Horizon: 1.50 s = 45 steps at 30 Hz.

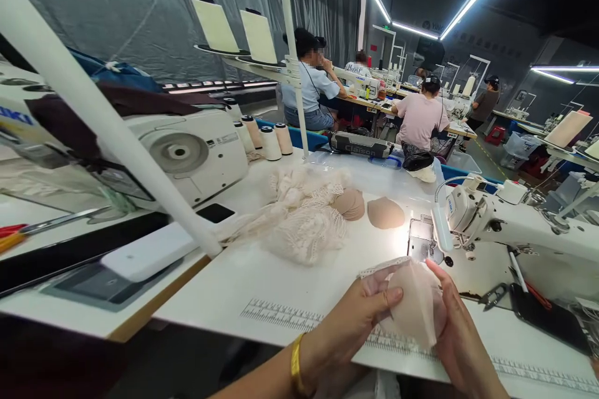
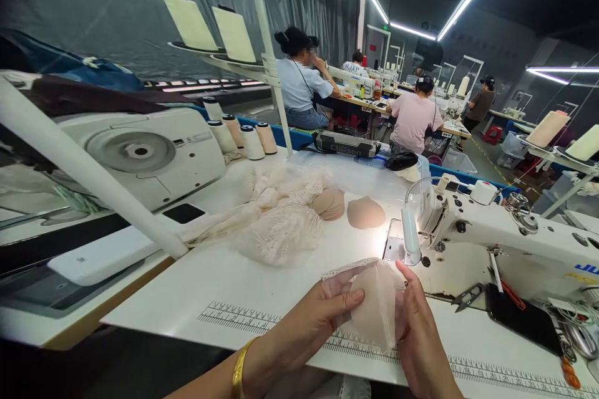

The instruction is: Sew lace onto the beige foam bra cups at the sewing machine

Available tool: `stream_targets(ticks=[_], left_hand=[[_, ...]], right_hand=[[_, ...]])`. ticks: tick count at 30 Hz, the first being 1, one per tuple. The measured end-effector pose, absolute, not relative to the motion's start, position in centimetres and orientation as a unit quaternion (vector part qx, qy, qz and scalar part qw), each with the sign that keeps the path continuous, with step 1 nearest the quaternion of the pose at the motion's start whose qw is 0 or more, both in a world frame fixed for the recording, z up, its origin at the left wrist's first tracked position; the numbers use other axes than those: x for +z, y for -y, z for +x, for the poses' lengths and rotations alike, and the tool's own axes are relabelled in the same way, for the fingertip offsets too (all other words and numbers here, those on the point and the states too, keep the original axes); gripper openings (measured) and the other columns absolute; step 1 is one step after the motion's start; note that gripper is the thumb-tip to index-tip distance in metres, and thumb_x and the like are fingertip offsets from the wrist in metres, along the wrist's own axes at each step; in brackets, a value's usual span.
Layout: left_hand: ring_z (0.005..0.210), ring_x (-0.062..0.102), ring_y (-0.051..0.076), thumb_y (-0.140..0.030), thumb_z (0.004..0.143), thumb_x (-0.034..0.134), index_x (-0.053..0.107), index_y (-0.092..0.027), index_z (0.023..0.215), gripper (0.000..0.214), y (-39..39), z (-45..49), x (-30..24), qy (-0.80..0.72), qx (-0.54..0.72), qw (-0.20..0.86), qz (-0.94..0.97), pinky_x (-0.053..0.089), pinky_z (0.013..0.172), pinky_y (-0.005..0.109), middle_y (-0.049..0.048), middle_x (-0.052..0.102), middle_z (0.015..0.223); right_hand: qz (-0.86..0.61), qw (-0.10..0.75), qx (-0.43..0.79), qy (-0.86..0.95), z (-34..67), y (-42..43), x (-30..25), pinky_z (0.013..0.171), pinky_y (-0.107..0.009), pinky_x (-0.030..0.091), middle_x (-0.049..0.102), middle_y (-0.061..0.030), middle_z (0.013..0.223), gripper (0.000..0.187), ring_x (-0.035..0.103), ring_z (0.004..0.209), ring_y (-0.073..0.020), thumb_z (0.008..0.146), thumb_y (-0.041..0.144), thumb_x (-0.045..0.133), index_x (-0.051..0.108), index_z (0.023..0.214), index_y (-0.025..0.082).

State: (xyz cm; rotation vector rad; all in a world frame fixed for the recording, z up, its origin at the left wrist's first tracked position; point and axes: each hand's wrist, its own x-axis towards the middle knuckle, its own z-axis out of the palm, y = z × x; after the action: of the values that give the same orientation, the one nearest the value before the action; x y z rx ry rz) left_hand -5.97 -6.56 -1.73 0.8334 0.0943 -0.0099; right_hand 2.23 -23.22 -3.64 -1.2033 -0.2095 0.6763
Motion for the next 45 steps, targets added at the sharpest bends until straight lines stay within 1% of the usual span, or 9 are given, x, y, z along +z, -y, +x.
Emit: stream_targets(ticks=[5, 8, 11, 16, 27, 35, 41, 43, 45], left_hand=[[0.105, 0.07, 0.026, -0.04, 0.075, 0.089, 0.08, -0.017, 0.108, 0.041, 7.0, -4.9, -2.2, -0.108, 0.081, 0.917, 0.375, 0.051, 0.099, 0.035, 0.0106, 0.078, 0.11], [0.094, 0.071, 0.024, -0.041, 0.072, 0.091, 0.081, -0.016, 0.093, 0.034, 7.5, -4.3, -2.5, -0.143, 0.129, 0.913, 0.359, 0.054, 0.094, 0.034, 0.009, 0.08, 0.097], [0.082, 0.07, 0.022, -0.044, 0.073, 0.09, 0.079, -0.015, 0.087, 0.034, 7.8, -3.9, -2.6, -0.149, 0.123, 0.915, 0.355, 0.055, 0.087, 0.034, 0.0078, 0.079, 0.087], [0.076, 0.069, 0.021, -0.046, 0.073, 0.089, 0.078, -0.013, 0.089, 0.038, 8.0, -3.6, -2.4, -0.147, 0.118, 0.912, 0.364, 0.055, 0.077, 0.032, 0.008, 0.077, 0.083], [0.081, 0.067, 0.019, -0.041, 0.073, 0.091, 0.076, -0.014, 0.091, 0.036, 8.2, -2.6, -2.5, -0.129, 0.047, 0.934, 0.33, 0.052, 0.078, 0.027, 0.0083, 0.075, 0.087], [0.078, 0.066, 0.019, -0.035, 0.067, 0.095, 0.074, -0.013, 0.09, 0.038, 8.2, -1.8, -2.4, -0.126, 0.063, 0.944, 0.298, 0.054, 0.077, 0.029, 0.0074, 0.073, 0.084], [0.075, 0.064, 0.018, -0.034, 0.066, 0.093, 0.074, -0.014, 0.088, 0.035, 8.1, -1.4, -1.6, -0.136, 0.05, 0.941, 0.304, 0.055, 0.075, 0.031, 0.0048, 0.071, 0.081], [0.077, 0.065, 0.018, -0.037, 0.071, 0.089, 0.074, -0.015, 0.087, 0.031, 7.4, -2.0, -0.7, -0.108, 0.042, 0.932, 0.344, 0.054, 0.076, 0.029, 0.0045, 0.071, 0.082], [0.084, 0.067, 0.021, -0.039, 0.081, 0.08, 0.076, -0.017, 0.093, 0.025, 6.3, -2.7, 0.7, -0.006, -0.022, 0.893, 0.449, 0.054, 0.081, 0.031, 0.0059, 0.073, 0.088]], right_hand=[[-0.531, 0.805, 0.258, 0.062, 0.9, 22.4, -5.1, 0.077, -0.039, 0.059, 0.074, -0.0032, 0.101, 0.085, 0.072, 0.089, -0.025, 0.077, 0.044, 0.089, 0.044, 0.148, 0.032], [-0.519, 0.822, 0.231, 0.035, 0.9, 21.9, -5.7, 0.074, -0.035, 0.059, 0.071, 0.0025, 0.087, 0.085, 0.071, 0.082, -0.0216, 0.073, 0.041, 0.092, 0.046, 0.143, 0.031], [-0.515, 0.824, 0.234, 0.023, 1.2, 21.8, -5.9, 0.071, -0.034, 0.059, 0.07, 0.0033, 0.087, 0.087, 0.071, 0.08, -0.0216, 0.069, 0.041, 0.094, 0.046, 0.141, 0.031], [-0.512, 0.824, 0.243, 0.028, 1.2, 21.9, -5.9, 0.073, -0.034, 0.059, 0.075, -0.0015, 0.102, 0.089, 0.072, 0.085, -0.0223, 0.071, 0.041, 0.093, 0.043, 0.144, 0.03], [-0.519, 0.827, 0.214, 0.034, 1.3, 21.6, -5.9, 0.08, -0.038, 0.06, 0.074, -0.0077, 0.118, 0.094, 0.073, 0.099, -0.0265, 0.069, 0.043, 0.093, 0.041, 0.146, 0.03], [-0.589, 0.787, 0.158, 0.092, 1.1, 22.6, -7.3, 0.071, -0.03, 0.054, 0.072, 0.0018, 0.082, 0.092, 0.067, 0.075, -0.0184, 0.076, 0.045, 0.089, 0.039, 0.151, 0.025], [-0.594, 0.774, 0.171, 0.139, 0.4, 23.1, -7.7, 0.072, -0.03, 0.052, 0.07, 0.0021, 0.082, 0.101, 0.066, 0.076, -0.0182, 0.079, 0.044, 0.087, 0.027, 0.158, 0.028], [-0.606, 0.755, 0.182, 0.173, 0.9, 24.0, -7.9, 0.068, -0.028, 0.051, 0.068, 0.0039, 0.079, 0.101, 0.065, 0.072, -0.0176, 0.082, 0.043, 0.084, 0.022, 0.16, 0.032], [-0.651, 0.707, 0.146, 0.236, 2.3, 25.2, -7.6, 0.067, -0.029, 0.052, 0.07, 0.0004, 0.089, 0.091, 0.067, 0.077, -0.0192, 0.086, 0.041, 0.08, 0.026, 0.159, 0.035]])
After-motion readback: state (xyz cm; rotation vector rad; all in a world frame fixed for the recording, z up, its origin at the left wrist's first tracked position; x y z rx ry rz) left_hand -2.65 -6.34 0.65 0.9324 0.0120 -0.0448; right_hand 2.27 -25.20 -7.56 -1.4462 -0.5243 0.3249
